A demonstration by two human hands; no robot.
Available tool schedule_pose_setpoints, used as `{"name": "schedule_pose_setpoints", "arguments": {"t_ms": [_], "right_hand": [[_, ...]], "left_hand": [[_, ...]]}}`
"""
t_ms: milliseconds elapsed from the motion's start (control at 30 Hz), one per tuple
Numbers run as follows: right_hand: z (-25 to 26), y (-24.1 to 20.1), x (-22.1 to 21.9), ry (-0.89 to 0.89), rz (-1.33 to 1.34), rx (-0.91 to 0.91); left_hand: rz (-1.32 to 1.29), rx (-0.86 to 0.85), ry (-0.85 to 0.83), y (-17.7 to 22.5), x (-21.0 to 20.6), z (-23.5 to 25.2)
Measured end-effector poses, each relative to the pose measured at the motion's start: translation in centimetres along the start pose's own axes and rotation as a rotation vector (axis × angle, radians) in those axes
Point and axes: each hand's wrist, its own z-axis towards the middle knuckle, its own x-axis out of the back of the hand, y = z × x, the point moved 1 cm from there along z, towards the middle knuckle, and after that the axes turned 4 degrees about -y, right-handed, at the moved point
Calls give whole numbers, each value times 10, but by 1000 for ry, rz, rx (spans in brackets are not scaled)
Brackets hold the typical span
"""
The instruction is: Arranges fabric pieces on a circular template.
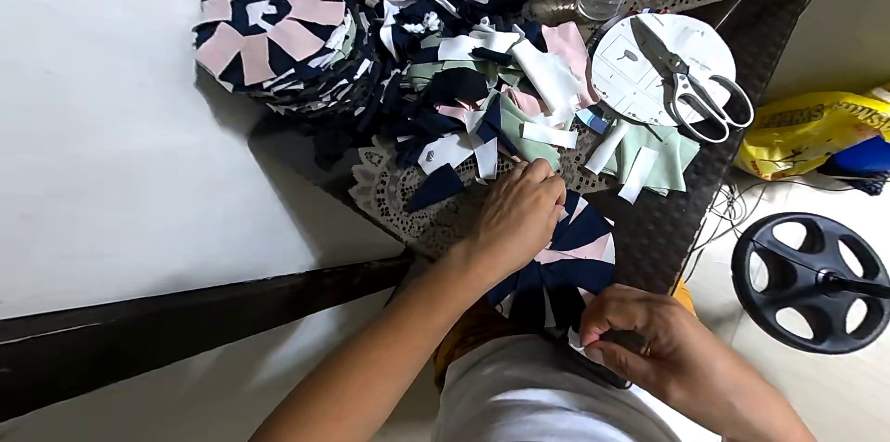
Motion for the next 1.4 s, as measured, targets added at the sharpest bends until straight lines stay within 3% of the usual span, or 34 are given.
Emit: {"name": "schedule_pose_setpoints", "arguments": {"t_ms": [167, 467, 567, 700, 767, 867, 933, 1133, 1267, 1400], "right_hand": [[2, -6, -4, 38, -103, -13], [7, -10, -11, 29, -189, -25], [10, -12, -13, 20, -193, -18], [19, -17, -14, -7, -32, 21], [27, -15, -11, 54, 140, 25], [42, -5, -5, 287, 226, -59], [48, -1, -1, 379, 213, -121], [47, 9, 3, 462, -111, -241], [50, 15, 7, 524, -554, -306], [61, 19, 12, 550, -717, -302]], "left_hand": [[15, -19, 19, -1, -3, -1], [-65, -204, 246, -11, -8, -8], [-72, -95, 229, -15, 18, -21], [88, 240, 280, -31, 55, -43], [-65, 202, 235, -24, 53, -57], [-738, 16, -58, -5, 25, -69], [-990, 5, -146, 3, 6, -68], [-631, 246, 118, 21, -15, -67], [-355, 250, 227, 26, -23, -57], [-194, 236, 317, 29, -28, -43]]}}
